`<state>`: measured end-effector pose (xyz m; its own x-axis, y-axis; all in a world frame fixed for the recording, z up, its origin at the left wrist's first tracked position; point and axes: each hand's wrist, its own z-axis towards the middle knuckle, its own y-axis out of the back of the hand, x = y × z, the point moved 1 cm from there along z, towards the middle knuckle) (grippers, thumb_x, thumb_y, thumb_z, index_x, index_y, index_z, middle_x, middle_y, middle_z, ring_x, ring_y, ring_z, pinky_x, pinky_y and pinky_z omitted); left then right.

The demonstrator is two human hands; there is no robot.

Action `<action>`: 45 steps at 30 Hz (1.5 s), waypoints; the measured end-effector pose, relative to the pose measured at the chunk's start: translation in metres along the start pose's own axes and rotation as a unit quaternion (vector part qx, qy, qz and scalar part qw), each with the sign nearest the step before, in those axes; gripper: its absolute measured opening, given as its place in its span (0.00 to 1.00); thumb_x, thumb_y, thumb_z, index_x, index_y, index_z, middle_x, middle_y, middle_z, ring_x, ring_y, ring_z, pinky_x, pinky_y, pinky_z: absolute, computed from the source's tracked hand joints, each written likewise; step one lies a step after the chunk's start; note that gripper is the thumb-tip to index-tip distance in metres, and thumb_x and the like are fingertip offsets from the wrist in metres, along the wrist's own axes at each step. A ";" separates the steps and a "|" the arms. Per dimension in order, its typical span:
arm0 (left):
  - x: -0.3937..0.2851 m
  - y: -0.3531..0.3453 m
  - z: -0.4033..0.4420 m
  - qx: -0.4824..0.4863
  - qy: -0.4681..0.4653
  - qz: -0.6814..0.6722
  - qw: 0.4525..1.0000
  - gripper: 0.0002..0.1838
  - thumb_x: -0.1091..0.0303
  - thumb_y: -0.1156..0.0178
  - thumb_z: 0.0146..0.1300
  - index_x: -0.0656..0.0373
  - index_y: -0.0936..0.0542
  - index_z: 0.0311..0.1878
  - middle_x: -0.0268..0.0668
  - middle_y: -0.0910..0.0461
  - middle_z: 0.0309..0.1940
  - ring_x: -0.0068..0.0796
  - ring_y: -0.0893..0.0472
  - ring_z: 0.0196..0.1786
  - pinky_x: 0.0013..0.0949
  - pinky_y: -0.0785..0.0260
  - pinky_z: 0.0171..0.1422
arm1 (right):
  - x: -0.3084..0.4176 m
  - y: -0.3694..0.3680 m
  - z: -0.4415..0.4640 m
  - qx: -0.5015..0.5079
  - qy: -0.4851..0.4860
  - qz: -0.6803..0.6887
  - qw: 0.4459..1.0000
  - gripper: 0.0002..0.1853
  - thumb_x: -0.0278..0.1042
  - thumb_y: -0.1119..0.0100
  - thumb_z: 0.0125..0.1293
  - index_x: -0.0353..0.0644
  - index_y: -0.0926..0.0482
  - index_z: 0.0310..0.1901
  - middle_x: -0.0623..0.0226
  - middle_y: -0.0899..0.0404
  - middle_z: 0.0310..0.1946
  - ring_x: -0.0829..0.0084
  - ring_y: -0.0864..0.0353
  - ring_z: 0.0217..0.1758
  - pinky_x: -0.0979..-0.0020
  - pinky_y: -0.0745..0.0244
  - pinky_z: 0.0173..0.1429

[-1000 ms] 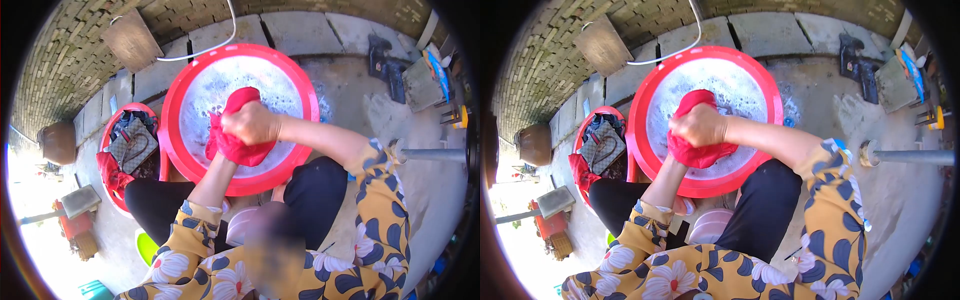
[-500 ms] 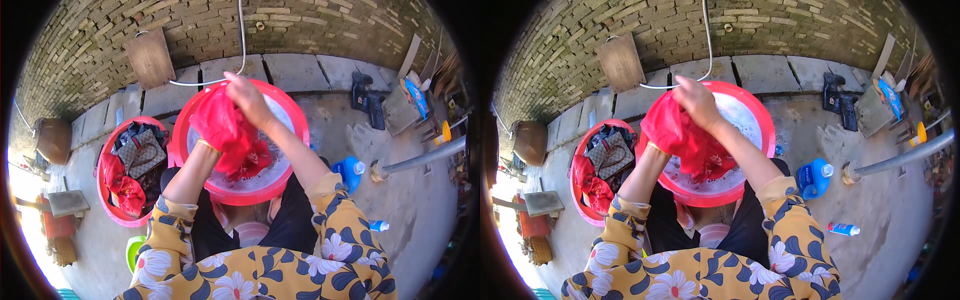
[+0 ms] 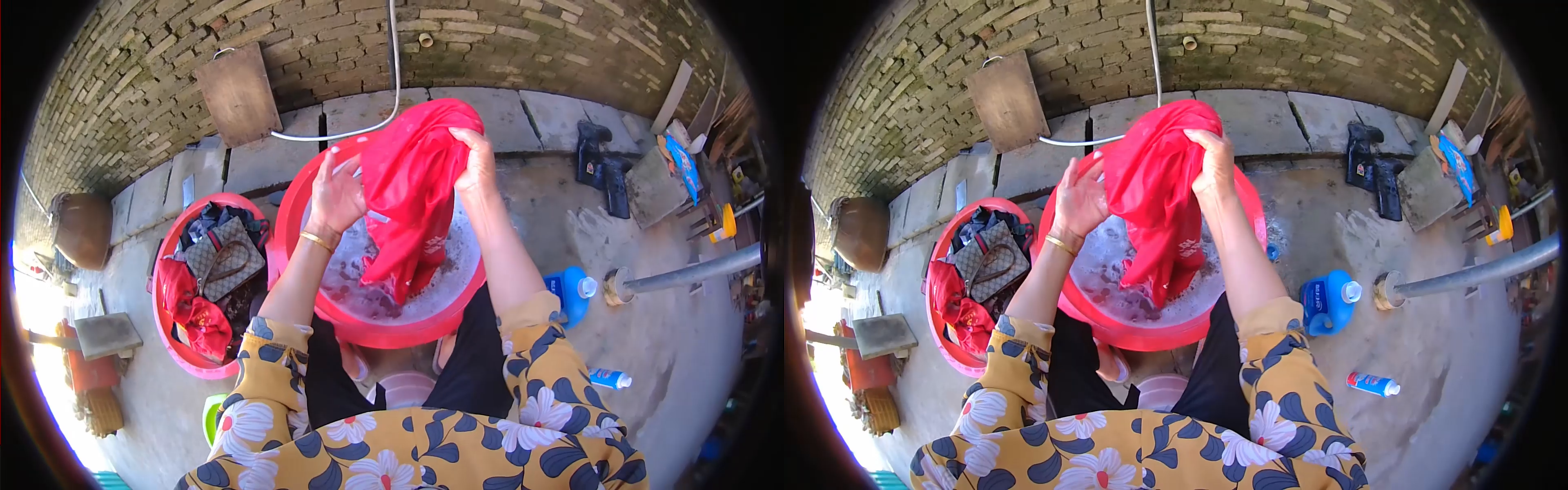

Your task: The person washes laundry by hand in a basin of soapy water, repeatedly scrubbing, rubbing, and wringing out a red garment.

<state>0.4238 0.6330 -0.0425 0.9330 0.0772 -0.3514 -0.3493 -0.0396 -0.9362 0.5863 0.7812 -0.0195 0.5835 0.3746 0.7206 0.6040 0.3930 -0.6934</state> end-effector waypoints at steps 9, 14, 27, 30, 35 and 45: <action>0.018 0.070 0.014 -0.066 -0.135 0.165 0.975 0.24 0.48 0.55 0.65 0.56 0.29 0.56 0.39 0.26 0.51 0.33 0.25 0.50 0.39 0.32 0.55 | -0.083 -0.083 -0.066 0.212 0.228 -0.600 0.737 0.31 0.39 0.40 0.42 0.32 0.33 0.50 0.40 0.25 0.38 0.48 0.22 0.42 0.59 0.29 0.50; 0.039 0.083 0.018 -0.222 -0.111 0.185 0.951 0.18 0.56 0.58 0.65 0.57 0.28 0.49 0.38 0.24 0.38 0.36 0.23 0.42 0.40 0.30 0.45 | -0.091 -0.067 -0.040 0.071 0.116 -0.631 0.764 0.19 0.43 0.43 0.48 0.34 0.24 0.35 0.43 0.22 0.29 0.47 0.21 0.35 0.53 0.26 0.40; 0.043 0.044 -0.005 -0.302 -0.127 0.164 0.931 0.14 0.66 0.62 0.64 0.61 0.26 0.39 0.42 0.23 0.32 0.37 0.22 0.33 0.42 0.27 0.37 | -0.096 -0.072 -0.049 0.052 0.184 -0.536 0.822 0.27 0.54 0.32 0.45 0.35 0.23 0.37 0.48 0.21 0.30 0.52 0.20 0.36 0.60 0.26 0.41; 0.048 0.019 0.000 -0.290 -0.064 0.084 0.951 0.13 0.69 0.62 0.63 0.61 0.26 0.40 0.42 0.22 0.37 0.37 0.20 0.39 0.42 0.27 0.45 | -0.093 -0.030 -0.008 -0.067 0.137 -0.611 0.777 0.29 0.61 0.36 0.46 0.35 0.21 0.29 0.46 0.22 0.25 0.54 0.20 0.32 0.61 0.26 0.37; 0.024 0.034 0.002 -0.297 -0.043 0.095 0.949 0.17 0.63 0.57 0.68 0.65 0.29 0.52 0.44 0.24 0.45 0.40 0.24 0.50 0.44 0.36 0.62 | -0.065 -0.025 0.007 -0.054 -0.003 -0.013 0.998 0.04 0.23 0.39 0.50 0.39 0.21 0.29 0.69 0.21 0.27 0.74 0.21 0.29 0.72 0.27 0.39; 0.037 0.048 -0.029 0.004 -0.269 0.201 0.942 0.34 0.41 0.49 0.61 0.64 0.32 0.56 0.33 0.25 0.47 0.25 0.27 0.51 0.32 0.35 0.57 | -0.101 -0.104 -0.090 0.211 0.283 -0.560 0.750 0.15 0.47 0.37 0.47 0.43 0.24 0.24 0.59 0.23 0.23 0.57 0.22 0.30 0.64 0.26 0.34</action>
<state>0.4442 0.6053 -0.0998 0.5467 0.5511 -0.6305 -0.6683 -0.1665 -0.7250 0.5132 0.6274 -0.0209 0.0473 -0.7578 0.6507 0.7318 0.4697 0.4938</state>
